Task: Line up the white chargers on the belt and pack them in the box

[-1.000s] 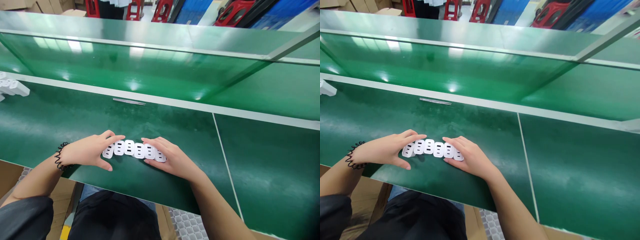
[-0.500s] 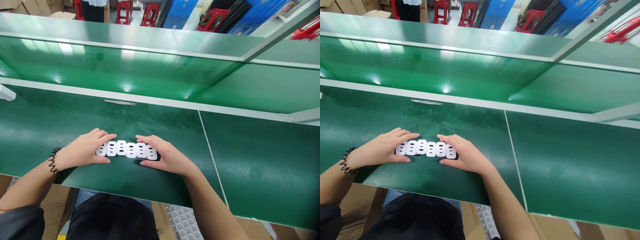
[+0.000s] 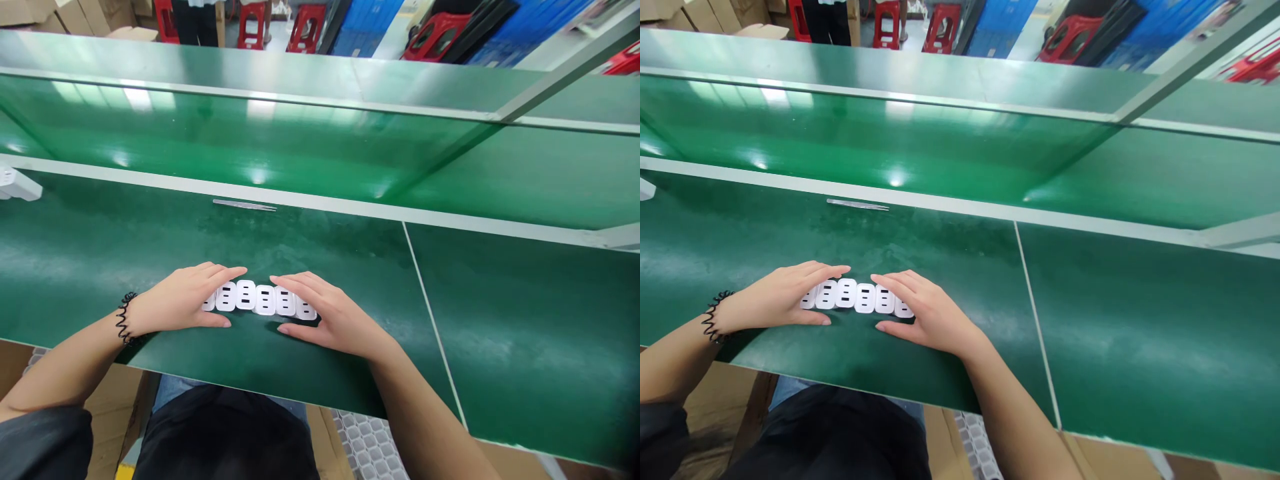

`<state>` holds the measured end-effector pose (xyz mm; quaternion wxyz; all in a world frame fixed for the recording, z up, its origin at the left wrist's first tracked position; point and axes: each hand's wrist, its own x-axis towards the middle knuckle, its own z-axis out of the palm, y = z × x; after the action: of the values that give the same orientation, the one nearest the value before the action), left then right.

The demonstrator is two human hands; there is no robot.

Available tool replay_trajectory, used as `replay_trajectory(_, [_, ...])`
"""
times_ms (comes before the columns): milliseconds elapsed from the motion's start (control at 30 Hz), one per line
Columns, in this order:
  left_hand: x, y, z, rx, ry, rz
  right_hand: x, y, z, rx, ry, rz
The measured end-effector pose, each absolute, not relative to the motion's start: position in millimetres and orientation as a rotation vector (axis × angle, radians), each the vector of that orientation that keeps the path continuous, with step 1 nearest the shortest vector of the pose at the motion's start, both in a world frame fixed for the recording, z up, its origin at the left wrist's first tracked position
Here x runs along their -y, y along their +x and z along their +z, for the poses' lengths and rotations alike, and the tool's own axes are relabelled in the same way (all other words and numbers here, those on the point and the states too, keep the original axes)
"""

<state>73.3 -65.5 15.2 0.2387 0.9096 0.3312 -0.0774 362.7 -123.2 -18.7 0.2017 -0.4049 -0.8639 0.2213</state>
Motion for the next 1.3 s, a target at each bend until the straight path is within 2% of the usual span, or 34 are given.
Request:
replay_trajectory(200, [65.1, 73.2, 13.1, -0.898, 2.487, -0.197, 130.8, 348.4, -25.8, 2.438, -1.077, 0.377])
replay_trajectory(700, [53.9, 58.9, 29.3, -0.839, 2.358, -0.348, 128.7, 348.8, -26.9, 2.451, -1.037, 0.381])
replay_trajectory(1300, [63.9, 70.3, 17.1, -0.921, 2.376, -0.158, 127.9, 350.2, -29.6, 2.471, -1.006, 0.320])
